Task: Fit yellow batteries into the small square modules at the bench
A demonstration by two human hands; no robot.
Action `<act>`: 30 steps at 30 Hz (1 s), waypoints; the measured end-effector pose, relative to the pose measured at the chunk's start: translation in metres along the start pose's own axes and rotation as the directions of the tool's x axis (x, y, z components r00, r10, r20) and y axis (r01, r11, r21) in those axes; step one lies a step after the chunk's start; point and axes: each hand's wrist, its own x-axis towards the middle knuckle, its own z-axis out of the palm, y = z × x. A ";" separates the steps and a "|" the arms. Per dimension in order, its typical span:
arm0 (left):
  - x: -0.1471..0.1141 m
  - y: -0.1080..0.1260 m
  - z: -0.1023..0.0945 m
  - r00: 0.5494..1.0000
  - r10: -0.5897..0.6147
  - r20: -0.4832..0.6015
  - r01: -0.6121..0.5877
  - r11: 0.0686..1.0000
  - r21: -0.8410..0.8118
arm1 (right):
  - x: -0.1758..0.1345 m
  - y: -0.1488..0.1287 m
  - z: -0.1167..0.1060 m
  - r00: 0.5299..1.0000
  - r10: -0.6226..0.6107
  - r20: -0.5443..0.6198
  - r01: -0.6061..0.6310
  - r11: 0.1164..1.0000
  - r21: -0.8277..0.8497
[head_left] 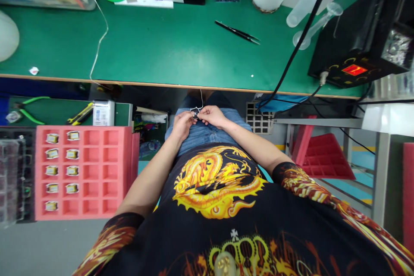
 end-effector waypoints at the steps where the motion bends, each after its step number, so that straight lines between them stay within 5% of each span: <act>1: 0.000 0.000 0.001 1.000 0.003 -0.003 -0.003 1.000 0.004 | 0.000 0.000 0.000 1.000 0.000 0.003 0.000 1.000 -0.001; 30: 0.000 -0.002 -0.001 1.000 -0.002 -0.025 0.001 1.000 -0.026 | 0.001 0.001 0.000 1.000 0.022 0.018 -0.022 0.999 0.045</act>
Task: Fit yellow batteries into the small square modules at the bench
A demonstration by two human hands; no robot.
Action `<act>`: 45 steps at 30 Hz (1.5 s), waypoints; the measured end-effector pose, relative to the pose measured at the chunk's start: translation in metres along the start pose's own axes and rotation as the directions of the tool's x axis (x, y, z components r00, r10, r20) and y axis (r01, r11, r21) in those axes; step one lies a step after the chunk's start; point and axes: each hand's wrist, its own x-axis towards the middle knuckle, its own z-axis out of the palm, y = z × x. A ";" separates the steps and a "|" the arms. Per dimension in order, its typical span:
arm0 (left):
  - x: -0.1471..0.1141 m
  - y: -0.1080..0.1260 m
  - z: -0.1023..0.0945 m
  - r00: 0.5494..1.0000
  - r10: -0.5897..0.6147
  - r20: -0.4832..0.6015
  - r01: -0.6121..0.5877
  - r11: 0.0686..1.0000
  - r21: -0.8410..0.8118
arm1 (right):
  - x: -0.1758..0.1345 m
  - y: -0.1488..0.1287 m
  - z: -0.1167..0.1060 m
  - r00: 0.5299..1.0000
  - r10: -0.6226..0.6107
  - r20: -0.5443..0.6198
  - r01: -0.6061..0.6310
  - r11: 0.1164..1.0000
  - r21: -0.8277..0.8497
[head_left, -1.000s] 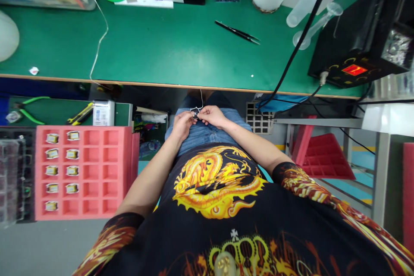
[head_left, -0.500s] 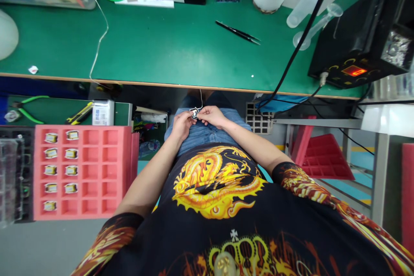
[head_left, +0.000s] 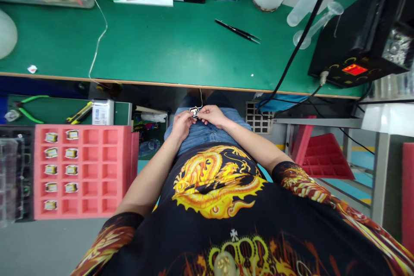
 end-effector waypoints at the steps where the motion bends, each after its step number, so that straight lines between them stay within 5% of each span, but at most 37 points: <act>1: 0.000 0.000 0.000 1.000 0.000 0.001 0.000 1.000 0.000 | 0.000 0.000 0.000 1.000 0.000 0.000 0.000 1.000 0.003; 22: 0.001 -0.002 0.001 1.000 0.028 -0.013 -0.028 0.999 0.036 | 0.002 0.004 -0.003 0.999 -0.027 0.031 0.027 1.000 -0.003; 29: 0.000 -0.001 0.001 1.000 0.018 -0.013 -0.018 0.999 0.029 | 0.012 0.009 -0.012 0.979 -0.130 -0.159 0.120 0.990 -0.070; 45: 0.000 0.000 0.001 1.000 -0.005 0.017 0.004 0.999 0.035 | 0.010 0.002 -0.008 0.985 -0.146 -0.093 0.138 0.986 -0.090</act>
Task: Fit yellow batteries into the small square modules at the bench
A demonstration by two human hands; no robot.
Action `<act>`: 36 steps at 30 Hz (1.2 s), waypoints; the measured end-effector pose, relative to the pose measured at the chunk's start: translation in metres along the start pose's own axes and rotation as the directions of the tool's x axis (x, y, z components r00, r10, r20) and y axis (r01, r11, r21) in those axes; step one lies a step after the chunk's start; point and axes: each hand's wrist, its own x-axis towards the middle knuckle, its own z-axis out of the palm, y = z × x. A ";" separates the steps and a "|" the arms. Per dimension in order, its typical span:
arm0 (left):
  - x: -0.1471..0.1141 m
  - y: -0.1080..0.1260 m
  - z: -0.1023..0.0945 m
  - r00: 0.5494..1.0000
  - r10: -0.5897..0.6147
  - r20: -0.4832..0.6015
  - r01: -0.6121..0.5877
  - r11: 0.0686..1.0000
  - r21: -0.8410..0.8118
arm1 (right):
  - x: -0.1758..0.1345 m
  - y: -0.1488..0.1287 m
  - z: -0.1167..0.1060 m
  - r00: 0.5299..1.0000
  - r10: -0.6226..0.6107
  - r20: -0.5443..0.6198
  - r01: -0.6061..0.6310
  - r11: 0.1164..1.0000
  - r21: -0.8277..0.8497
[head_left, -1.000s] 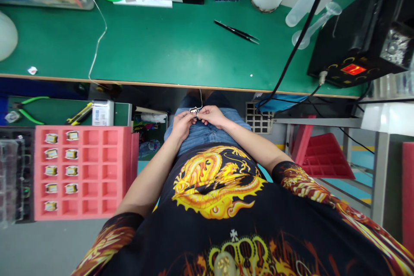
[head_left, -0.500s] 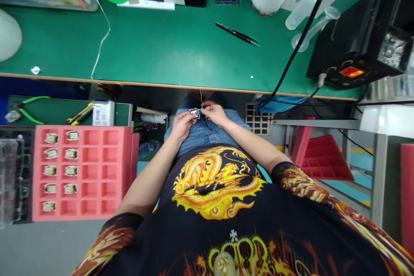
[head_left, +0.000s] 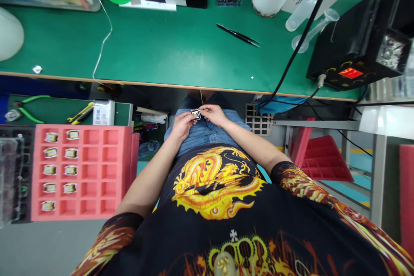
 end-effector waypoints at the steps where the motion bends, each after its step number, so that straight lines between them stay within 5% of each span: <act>1: 0.000 0.000 0.000 1.000 0.000 0.004 0.000 1.000 0.001 | 0.000 0.000 0.000 1.000 0.002 -0.001 -0.002 1.000 -0.004; 9: -0.004 0.001 0.001 0.999 0.006 0.033 -0.006 1.000 0.002 | 0.008 0.008 -0.002 0.991 0.089 -0.096 -0.094 0.994 -0.051; 18: 0.004 -0.002 -0.004 0.999 -0.032 0.014 0.033 0.998 -0.055 | 0.017 -0.029 -0.007 0.941 0.290 -0.177 -0.222 0.919 0.325; 24: 0.002 -0.002 -0.005 0.999 -0.042 0.008 0.043 0.998 -0.054 | 0.000 -0.079 0.002 0.974 0.174 -0.143 -0.062 0.816 0.575; 28: 0.001 -0.001 -0.004 0.999 -0.039 0.004 0.039 0.998 -0.050 | -0.015 -0.103 0.008 0.977 0.084 -0.194 0.044 0.815 0.577; 36: 0.000 -0.002 -0.004 1.000 -0.006 -0.007 0.006 1.000 -0.006 | -0.023 -0.094 0.003 0.957 -0.063 -0.282 0.191 0.872 0.451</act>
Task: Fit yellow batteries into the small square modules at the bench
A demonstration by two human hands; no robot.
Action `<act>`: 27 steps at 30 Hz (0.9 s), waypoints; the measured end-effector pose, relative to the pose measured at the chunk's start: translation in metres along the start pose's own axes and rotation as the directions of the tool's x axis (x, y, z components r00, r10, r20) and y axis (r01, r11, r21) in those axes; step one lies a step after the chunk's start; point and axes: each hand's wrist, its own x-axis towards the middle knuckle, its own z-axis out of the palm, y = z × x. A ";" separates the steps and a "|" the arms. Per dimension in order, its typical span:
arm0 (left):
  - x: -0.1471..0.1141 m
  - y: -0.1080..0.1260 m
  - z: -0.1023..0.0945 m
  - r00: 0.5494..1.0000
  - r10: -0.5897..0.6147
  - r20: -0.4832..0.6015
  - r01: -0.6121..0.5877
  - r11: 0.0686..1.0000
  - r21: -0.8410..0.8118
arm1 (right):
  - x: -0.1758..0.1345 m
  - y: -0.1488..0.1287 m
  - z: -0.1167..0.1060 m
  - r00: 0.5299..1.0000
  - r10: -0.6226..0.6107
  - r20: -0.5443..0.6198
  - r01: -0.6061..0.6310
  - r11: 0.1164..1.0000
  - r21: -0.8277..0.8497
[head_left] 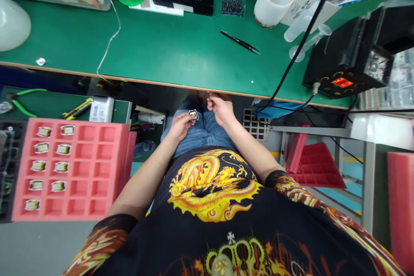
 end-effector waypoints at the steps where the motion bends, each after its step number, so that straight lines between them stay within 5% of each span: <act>1: 0.000 -0.001 0.000 1.000 0.013 -0.002 -0.013 1.000 0.014 | 0.000 0.007 -0.004 0.999 -0.035 -0.028 0.034 0.999 -0.041; 4: -0.001 -0.003 0.003 0.998 0.070 -0.008 -0.069 0.995 0.077 | -0.001 0.034 -0.020 0.998 -0.021 -0.064 0.005 0.970 -0.243; 11: -0.007 -0.009 0.013 0.971 0.238 0.009 -0.231 0.931 0.282 | 0.002 0.073 -0.043 0.908 0.415 0.057 -0.347 0.820 -0.455; 18: -0.016 -0.008 0.013 0.838 0.527 0.145 -0.505 0.644 0.574 | 0.003 0.067 -0.043 0.831 0.516 0.206 -0.406 0.817 -0.410; 27: -0.013 -0.008 0.012 0.889 0.448 0.089 -0.423 0.732 0.534 | 0.009 0.070 -0.049 0.816 0.528 0.235 -0.442 0.832 -0.334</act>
